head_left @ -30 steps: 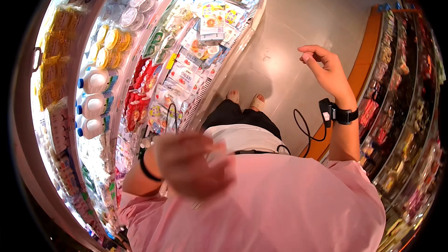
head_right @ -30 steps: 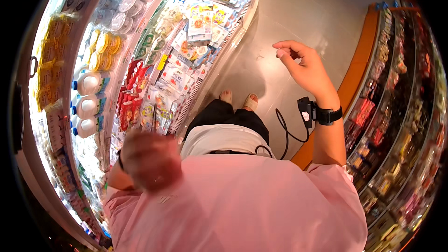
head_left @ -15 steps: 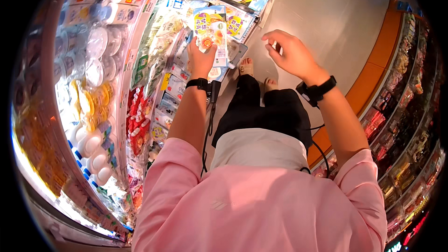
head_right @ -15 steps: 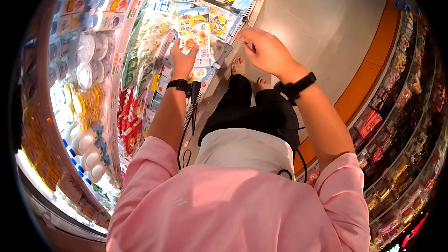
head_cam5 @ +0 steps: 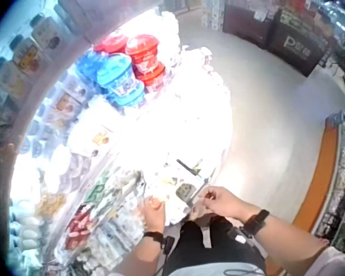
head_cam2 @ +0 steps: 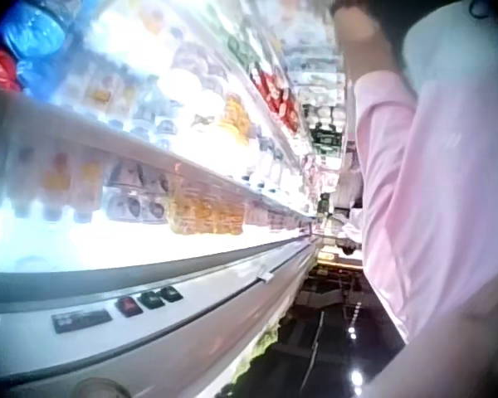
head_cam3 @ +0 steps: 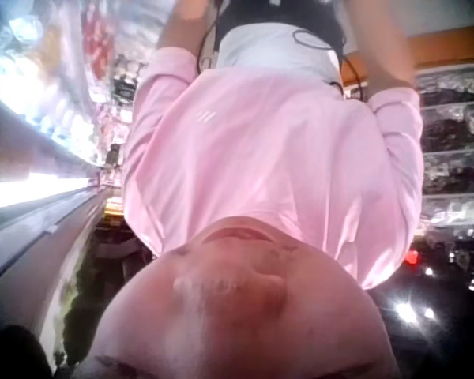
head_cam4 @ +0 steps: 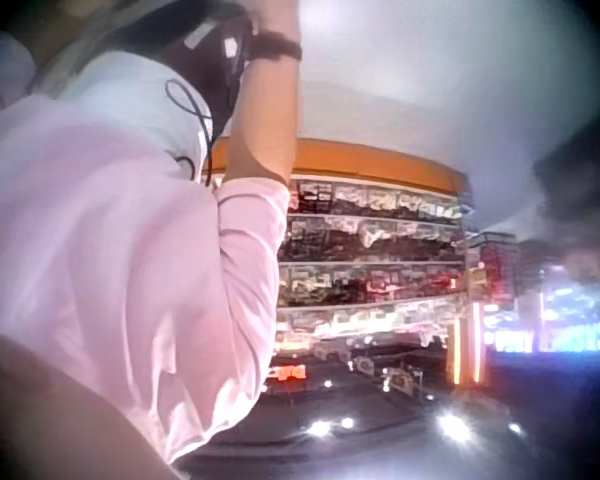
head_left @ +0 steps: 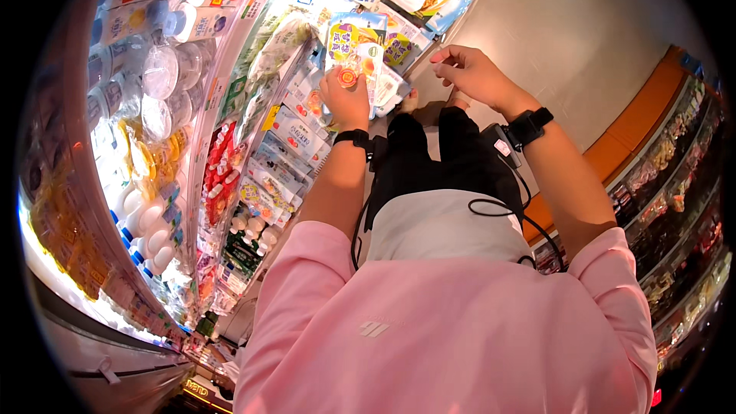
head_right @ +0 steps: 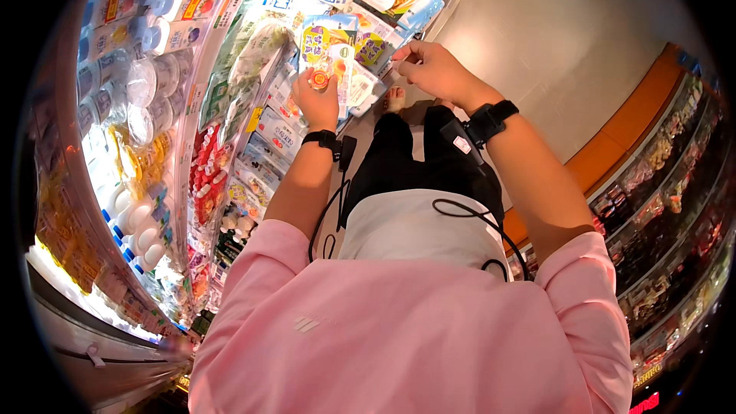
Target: The person organizes and restocks various dairy products, juice cartons, and yogurt containers on refrigerated supermarket shelves by hand.
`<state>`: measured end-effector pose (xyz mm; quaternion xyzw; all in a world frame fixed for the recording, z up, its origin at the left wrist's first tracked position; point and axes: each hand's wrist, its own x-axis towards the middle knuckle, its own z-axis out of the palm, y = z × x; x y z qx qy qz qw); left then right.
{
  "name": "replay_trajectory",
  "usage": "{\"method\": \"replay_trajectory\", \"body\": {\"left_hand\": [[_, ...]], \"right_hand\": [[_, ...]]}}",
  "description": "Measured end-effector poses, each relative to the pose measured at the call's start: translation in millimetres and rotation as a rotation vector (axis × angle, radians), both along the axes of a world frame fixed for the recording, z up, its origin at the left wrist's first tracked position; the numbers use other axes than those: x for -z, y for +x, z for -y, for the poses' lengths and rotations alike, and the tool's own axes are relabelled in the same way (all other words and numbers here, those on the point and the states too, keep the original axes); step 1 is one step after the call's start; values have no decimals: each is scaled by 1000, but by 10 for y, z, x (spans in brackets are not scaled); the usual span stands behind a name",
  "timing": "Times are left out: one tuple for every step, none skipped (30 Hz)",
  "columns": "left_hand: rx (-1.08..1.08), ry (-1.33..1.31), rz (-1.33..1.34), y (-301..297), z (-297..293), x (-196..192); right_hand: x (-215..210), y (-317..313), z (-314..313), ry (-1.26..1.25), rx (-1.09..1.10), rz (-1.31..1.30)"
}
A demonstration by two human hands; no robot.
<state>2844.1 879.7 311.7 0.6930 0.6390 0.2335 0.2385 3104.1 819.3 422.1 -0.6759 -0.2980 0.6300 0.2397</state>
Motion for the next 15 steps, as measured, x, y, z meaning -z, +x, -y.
{"method": "replay_trajectory", "body": {"left_hand": [[17,29,-1,-27,21,-13],[0,32,2,-28,33,-5],[-4,57,10,-29,56,12],[-11,87,14,-54,81,33],[-76,53,103,-50,97,77],[-98,59,98,-89,103,115],[-81,88,78,-107,163,111],[-65,117,57,-134,223,107],[-81,82,111,-143,286,112],[-92,72,110,-111,388,83],[-101,-9,172,-99,501,27],[-109,-88,235,-111,594,-36],[-9,-17,39,-341,680,34],[-20,-16,37,-456,755,44],[71,-15,-74,-576,840,48]], "right_hand": [[-21,33,25,66,12,-49],[-41,102,44,69,-5,-47],[-56,168,65,76,4,-61],[-66,198,64,87,10,-79],[-88,250,68,82,-14,-64],[-81,296,77,86,-36,-69],[-52,347,154,59,-41,-78],[-23,383,225,33,-46,-87],[2,426,281,12,-85,-35],[15,447,352,1,-95,-35],[6,443,413,-6,-80,-13],[5,430,476,-13,-64,9],[-15,355,493,-39,-104,0],[21,293,533,-39,-116,-2],[61,214,579,-67,-140,-49]]}}
